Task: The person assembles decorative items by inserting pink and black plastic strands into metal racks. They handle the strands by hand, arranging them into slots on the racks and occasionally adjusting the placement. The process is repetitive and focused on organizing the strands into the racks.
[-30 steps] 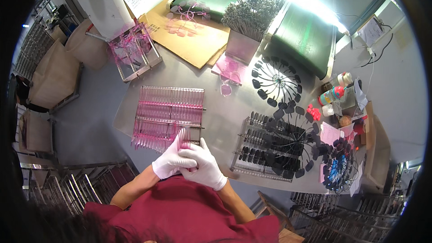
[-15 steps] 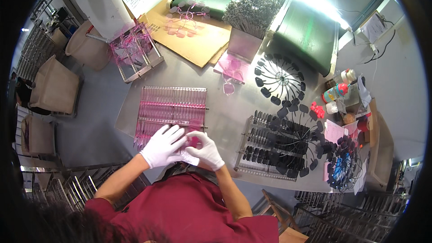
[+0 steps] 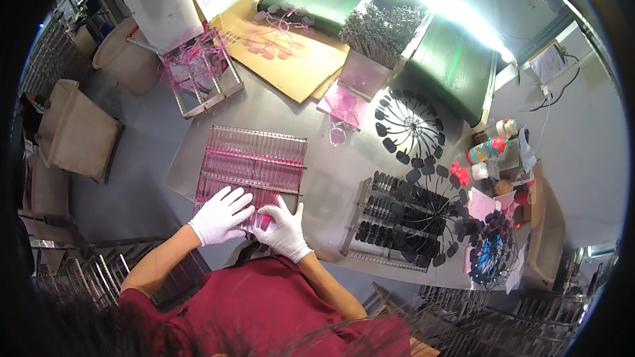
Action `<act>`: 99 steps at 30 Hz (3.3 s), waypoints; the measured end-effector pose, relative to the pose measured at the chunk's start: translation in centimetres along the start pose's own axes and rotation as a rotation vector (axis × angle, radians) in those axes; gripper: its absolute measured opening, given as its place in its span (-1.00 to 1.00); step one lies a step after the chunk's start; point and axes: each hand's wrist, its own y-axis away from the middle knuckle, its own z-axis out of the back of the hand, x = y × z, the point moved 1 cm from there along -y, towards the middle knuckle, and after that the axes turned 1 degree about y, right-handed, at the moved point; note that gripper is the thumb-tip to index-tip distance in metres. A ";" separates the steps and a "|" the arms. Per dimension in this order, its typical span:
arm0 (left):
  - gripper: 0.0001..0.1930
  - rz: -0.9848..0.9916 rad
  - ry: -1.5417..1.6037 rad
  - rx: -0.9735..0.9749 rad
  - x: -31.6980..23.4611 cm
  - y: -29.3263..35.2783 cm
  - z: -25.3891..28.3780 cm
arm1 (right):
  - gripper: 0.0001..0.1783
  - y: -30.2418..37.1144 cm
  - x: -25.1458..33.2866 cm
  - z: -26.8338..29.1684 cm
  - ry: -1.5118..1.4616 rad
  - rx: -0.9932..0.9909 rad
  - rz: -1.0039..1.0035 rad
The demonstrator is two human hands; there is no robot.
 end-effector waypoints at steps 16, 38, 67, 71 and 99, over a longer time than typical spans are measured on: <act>-0.23 -0.059 0.059 -0.076 1.4 0.4 -1.4 | -0.50 0.0 2.2 0.8 0.175 -0.043 0.180; -0.17 -0.274 0.130 -0.206 0.8 -2.3 0.9 | -0.09 -0.6 5.2 7.2 0.834 0.119 0.293; -0.54 0.545 0.315 -0.719 10.6 -45.3 17.9 | -0.38 3.0 -7.5 5.9 0.227 -0.087 -0.157; -0.60 0.677 0.315 -0.567 9.3 -46.8 19.5 | -0.34 4.2 -7.4 6.1 0.165 -0.037 -0.316; -0.84 1.025 1.415 -1.344 19.0 12.8 9.5 | -0.81 -0.7 -11.1 7.5 0.177 -0.358 -0.360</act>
